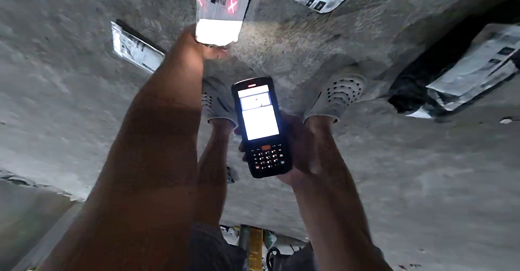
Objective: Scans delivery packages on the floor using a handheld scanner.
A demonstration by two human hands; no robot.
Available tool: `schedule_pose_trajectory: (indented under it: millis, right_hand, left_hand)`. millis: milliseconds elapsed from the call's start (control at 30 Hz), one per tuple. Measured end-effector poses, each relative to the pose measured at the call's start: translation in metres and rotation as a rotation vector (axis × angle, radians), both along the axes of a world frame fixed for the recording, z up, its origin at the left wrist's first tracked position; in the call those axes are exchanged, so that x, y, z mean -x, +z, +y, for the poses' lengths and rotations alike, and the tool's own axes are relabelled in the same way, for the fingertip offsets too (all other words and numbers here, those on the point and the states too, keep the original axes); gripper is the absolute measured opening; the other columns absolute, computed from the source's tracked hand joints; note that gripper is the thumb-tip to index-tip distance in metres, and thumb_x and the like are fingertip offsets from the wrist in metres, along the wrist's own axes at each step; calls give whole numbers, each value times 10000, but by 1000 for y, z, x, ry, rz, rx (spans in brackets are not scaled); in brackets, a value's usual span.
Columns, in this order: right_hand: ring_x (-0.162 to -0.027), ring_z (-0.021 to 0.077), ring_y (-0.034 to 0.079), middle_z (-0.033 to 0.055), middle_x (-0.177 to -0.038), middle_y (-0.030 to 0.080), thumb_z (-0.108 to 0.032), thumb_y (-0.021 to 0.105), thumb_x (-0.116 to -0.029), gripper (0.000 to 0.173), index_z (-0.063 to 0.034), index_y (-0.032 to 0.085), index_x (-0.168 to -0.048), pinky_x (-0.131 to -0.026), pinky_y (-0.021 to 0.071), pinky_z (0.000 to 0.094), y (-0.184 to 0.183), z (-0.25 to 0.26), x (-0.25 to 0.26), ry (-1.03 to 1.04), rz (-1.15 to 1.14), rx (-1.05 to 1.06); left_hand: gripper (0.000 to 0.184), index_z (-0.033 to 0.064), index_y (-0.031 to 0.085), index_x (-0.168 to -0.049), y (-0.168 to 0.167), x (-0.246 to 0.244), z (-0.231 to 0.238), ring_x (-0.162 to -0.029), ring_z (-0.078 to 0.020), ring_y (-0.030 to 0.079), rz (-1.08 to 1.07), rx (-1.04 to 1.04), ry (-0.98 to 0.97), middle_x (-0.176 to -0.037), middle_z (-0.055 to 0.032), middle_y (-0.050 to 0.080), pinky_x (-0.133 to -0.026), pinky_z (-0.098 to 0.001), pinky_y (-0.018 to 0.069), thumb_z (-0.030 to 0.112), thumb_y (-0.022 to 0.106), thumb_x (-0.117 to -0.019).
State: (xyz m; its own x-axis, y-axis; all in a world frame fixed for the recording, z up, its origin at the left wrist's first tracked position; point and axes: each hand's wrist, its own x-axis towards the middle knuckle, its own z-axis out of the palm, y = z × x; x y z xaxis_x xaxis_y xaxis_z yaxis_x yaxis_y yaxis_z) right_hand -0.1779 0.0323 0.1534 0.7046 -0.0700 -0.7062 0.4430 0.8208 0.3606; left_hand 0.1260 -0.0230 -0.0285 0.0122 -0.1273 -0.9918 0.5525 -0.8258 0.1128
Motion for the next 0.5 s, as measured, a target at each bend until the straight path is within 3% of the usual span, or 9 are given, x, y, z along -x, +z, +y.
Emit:
schedule_pose_trajectory:
  millis: [67,133,200,300,400,500]
  right_hand:
    - [-957,346,697,240,-1202,646,-549,308,-1026,585,-124,562,-1338,-792,603,473,-1,-4,5,-24,-80,11]
    - [-964,348,699,244,-1203,651,-554,339,-1018,586,-117,582,-1323,-795,603,474,0,-8,8,-26,-120,-17]
    - [-953,352,699,245,-1183,653,-557,345,-1015,582,-117,583,-1314,-792,603,484,1,-9,8,-16,-116,-35]
    - [-951,356,700,246,-1178,655,-556,358,-1017,578,-114,580,-1317,-795,603,488,0,-9,7,-15,-122,-48]
    - [-946,358,707,248,-1164,664,-549,327,-1027,578,-115,586,-1310,-790,609,485,0,-8,7,-5,-94,-27]
    - [-934,355,707,249,-1162,663,-548,308,-1024,585,-117,581,-1310,-784,609,485,1,-9,6,-11,-76,6]
  left_hand:
    - [358,70,473,-1409,23,-1,-3,-1026,-263,688,-133,85,-245,-1239,-184,631,-777,-388,617,228,415,-1093]
    - [344,67,513,-1388,57,15,-19,-1005,-168,682,-279,16,-416,-1212,-119,639,-790,-304,598,233,421,-1101]
    - [351,79,527,-1368,50,12,-27,-1033,-209,657,-289,-76,-434,-1223,-135,621,-815,-361,579,274,436,-1091]
    - [369,96,504,-1407,45,7,-37,-1127,-215,610,-269,-114,-611,-1312,-135,574,-883,-387,551,275,447,-1089]
    - [370,116,546,-1342,28,0,-40,-1014,-190,622,-281,-156,-681,-1204,-108,600,-805,-363,553,347,447,-1071]
    - [375,119,552,-1342,35,5,-47,-986,-198,623,-304,-183,-671,-1195,-111,603,-794,-370,549,359,466,-1067]
